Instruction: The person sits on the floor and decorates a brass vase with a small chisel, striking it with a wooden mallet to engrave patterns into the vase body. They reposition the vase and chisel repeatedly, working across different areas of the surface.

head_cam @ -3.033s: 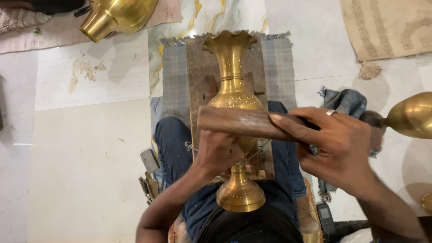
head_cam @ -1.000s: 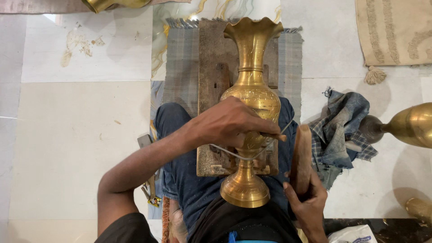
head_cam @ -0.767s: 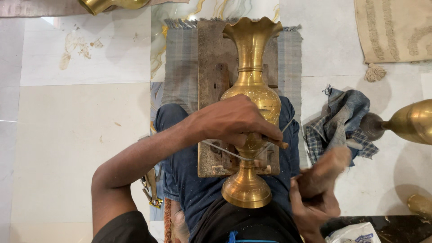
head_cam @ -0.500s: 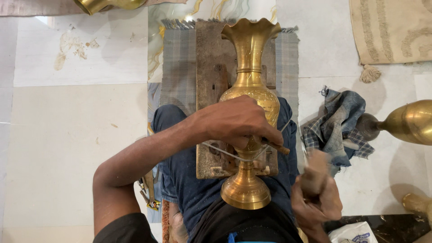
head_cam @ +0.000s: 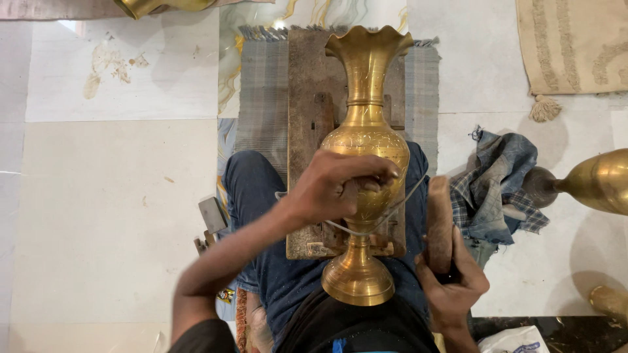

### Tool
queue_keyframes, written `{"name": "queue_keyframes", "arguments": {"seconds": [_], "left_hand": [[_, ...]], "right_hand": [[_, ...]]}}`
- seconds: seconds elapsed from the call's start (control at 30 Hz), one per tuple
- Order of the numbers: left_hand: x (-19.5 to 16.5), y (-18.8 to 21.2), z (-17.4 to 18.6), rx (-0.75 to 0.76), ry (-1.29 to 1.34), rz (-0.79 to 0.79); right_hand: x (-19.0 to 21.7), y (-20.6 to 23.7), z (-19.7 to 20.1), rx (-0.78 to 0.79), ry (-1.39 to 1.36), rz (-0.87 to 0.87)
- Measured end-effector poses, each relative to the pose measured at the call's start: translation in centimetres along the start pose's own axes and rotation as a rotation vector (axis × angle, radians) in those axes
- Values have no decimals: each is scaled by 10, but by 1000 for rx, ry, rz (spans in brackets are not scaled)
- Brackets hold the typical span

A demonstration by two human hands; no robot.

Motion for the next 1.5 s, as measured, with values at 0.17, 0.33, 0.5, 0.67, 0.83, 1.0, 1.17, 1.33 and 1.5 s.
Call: {"name": "queue_keyframes", "arguments": {"seconds": [0.17,0.33,0.5,0.67,0.83,1.0,1.17,1.33,1.5], "left_hand": [[0,36,-4,-377,-42,172],[-13,53,-4,-537,-305,143],[-19,59,-10,-663,-386,61],[-8,71,-17,-644,-468,118],[-1,72,-17,-570,-475,141],[2,57,-17,-387,-374,203],[-9,40,-12,-298,-357,135],[-8,35,-14,-178,-367,107],[10,30,-25,27,-437,158]], "right_hand": [[0,-23,-13,114,-86,-108],[25,-57,-19,154,92,77],[92,-97,-31,299,-34,286],[161,-120,-32,476,238,585],[182,-128,-40,523,629,879],[180,-134,-44,523,528,750],[173,-135,-33,442,251,582],[147,-135,-18,356,-13,389],[114,-123,-12,282,72,285]]}}
Point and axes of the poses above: each hand's wrist, its own y-axis away from the middle knuckle, its own z-axis out of the back of the hand, x = y × z, the point moved 9 cm from there along -y, towards the middle knuckle, and after that the axes turned 6 degrees about -x, right-handed, at the moved point
